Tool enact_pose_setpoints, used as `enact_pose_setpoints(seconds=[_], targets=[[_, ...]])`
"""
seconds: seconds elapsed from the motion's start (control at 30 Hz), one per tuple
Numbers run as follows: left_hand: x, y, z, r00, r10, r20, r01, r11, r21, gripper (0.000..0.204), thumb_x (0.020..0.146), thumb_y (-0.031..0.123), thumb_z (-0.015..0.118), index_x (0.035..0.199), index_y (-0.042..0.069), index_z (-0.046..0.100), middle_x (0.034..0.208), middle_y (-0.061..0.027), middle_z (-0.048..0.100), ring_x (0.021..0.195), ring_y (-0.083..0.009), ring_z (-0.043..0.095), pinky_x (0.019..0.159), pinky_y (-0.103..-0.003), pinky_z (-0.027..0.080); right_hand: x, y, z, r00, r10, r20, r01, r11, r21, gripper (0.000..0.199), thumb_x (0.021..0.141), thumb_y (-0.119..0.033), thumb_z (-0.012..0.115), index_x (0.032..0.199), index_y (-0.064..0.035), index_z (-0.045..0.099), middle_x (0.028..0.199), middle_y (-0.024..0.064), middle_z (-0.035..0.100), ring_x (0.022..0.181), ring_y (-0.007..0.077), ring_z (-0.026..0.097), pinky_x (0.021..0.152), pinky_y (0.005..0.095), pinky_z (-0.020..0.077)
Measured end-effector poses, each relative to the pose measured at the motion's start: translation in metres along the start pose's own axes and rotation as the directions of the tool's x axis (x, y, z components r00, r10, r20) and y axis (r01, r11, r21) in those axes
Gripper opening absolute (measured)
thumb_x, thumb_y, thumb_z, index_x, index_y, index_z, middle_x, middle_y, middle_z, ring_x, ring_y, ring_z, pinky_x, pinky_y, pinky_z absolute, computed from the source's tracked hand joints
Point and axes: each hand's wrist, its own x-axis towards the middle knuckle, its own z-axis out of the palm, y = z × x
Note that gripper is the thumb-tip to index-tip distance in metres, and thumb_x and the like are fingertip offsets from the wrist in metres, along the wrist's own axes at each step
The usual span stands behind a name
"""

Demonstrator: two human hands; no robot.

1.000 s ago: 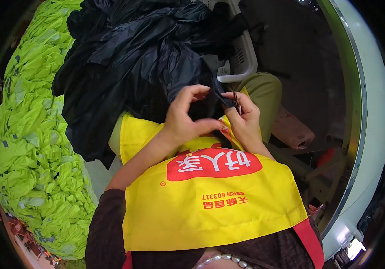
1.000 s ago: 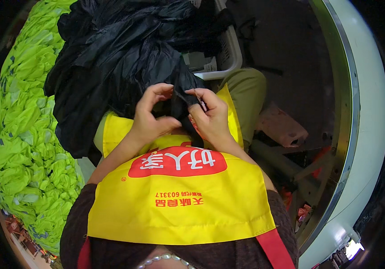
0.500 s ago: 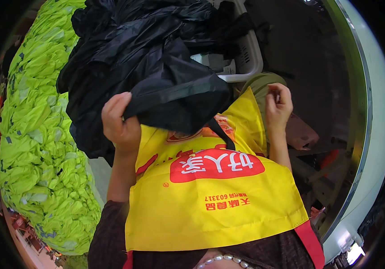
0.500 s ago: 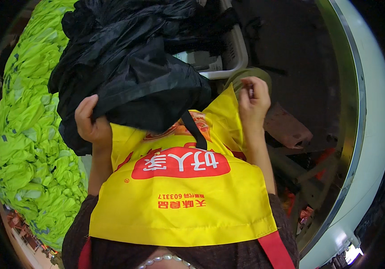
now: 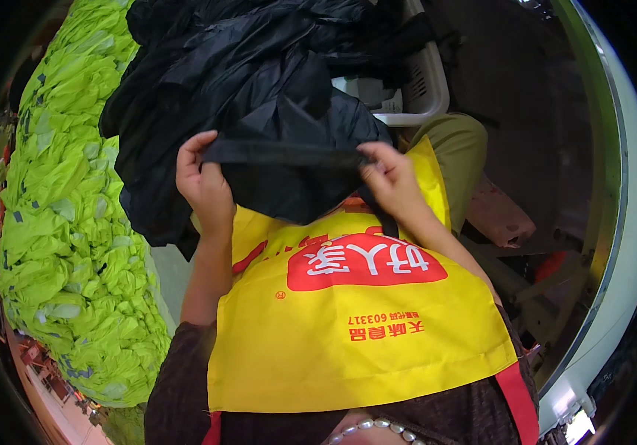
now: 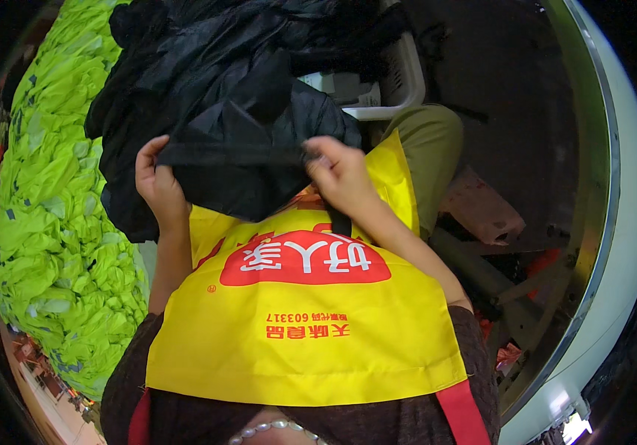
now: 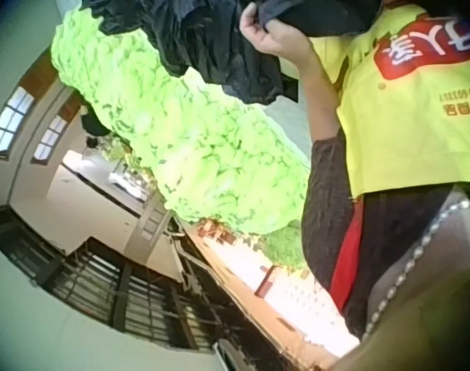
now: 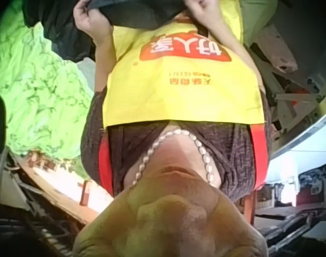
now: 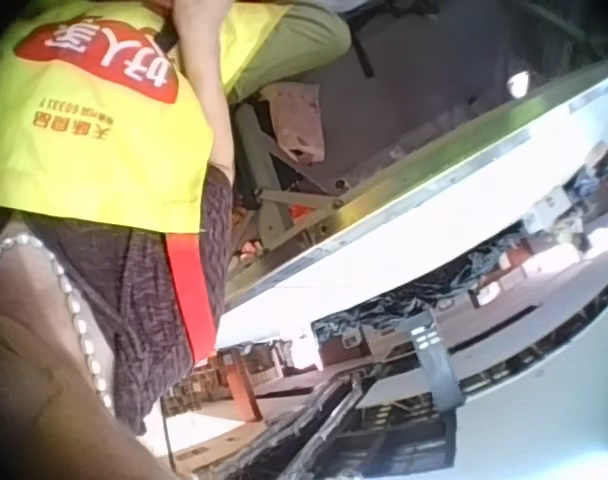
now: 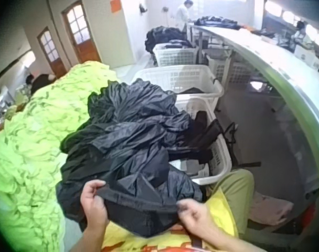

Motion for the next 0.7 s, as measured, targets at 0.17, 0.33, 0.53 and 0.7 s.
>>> enact_pose_setpoints(seconds=[0.17, 0.33, 0.53, 0.7], targets=[[0.017, 0.006, 0.003, 0.988, -0.021, 0.156, 0.030, 0.998, -0.060, 0.027, 0.079, -0.010, 0.052, 0.104, -0.002, 0.056, 0.097, -0.0076, 0.058, 0.091, -0.0130, 0.055, 0.085, -0.022, 0.042, 0.012, -0.016, -0.013, 0.995, 0.056, -0.077, -0.029, 0.949, 0.313, 0.008, 0.087, -0.006, 0.053, 0.092, -0.0002, 0.055, 0.072, -0.0032, 0.054, 0.064, 0.0016, 0.045, 0.055, 0.0177, 0.0378], [-0.004, 0.008, 0.009, 0.945, -0.028, 0.326, 0.182, 0.873, -0.452, 0.062, 0.078, 0.015, 0.064, 0.130, 0.004, 0.032, 0.121, -0.0112, 0.041, 0.109, -0.0187, 0.045, 0.093, -0.031, 0.039, 0.004, -0.028, -0.016, 0.957, 0.288, -0.030, -0.203, 0.741, 0.640, 0.014, 0.089, -0.014, 0.052, 0.085, -0.0017, 0.056, 0.066, 0.0044, 0.060, 0.045, 0.0075, 0.052, 0.041, 0.0180, 0.0402], [-0.055, 0.014, 0.014, 0.714, -0.384, 0.586, 0.551, 0.824, -0.131, 0.090, 0.066, 0.031, 0.077, 0.131, 0.008, 0.019, 0.121, -0.0111, 0.036, 0.107, -0.0209, 0.047, 0.086, -0.034, 0.046, -0.001, -0.057, -0.013, 0.968, 0.236, -0.084, -0.109, 0.698, 0.708, 0.020, 0.088, -0.016, 0.051, 0.082, 0.0029, 0.056, 0.069, 0.0110, 0.063, 0.049, 0.0141, 0.058, 0.045, 0.0203, 0.0456], [-0.056, 0.031, 0.033, 0.646, -0.427, 0.633, 0.709, 0.643, -0.289, 0.061, 0.081, 0.016, 0.060, 0.128, 0.005, 0.023, 0.119, -0.0135, 0.043, 0.113, -0.0226, 0.047, 0.088, -0.036, 0.046, -0.014, -0.063, -0.001, 0.923, 0.370, 0.105, -0.338, 0.649, 0.681, 0.015, 0.087, -0.011, 0.052, 0.085, 0.0037, 0.056, 0.075, 0.0104, 0.063, 0.059, 0.0144, 0.062, 0.048, 0.0212, 0.0469]])
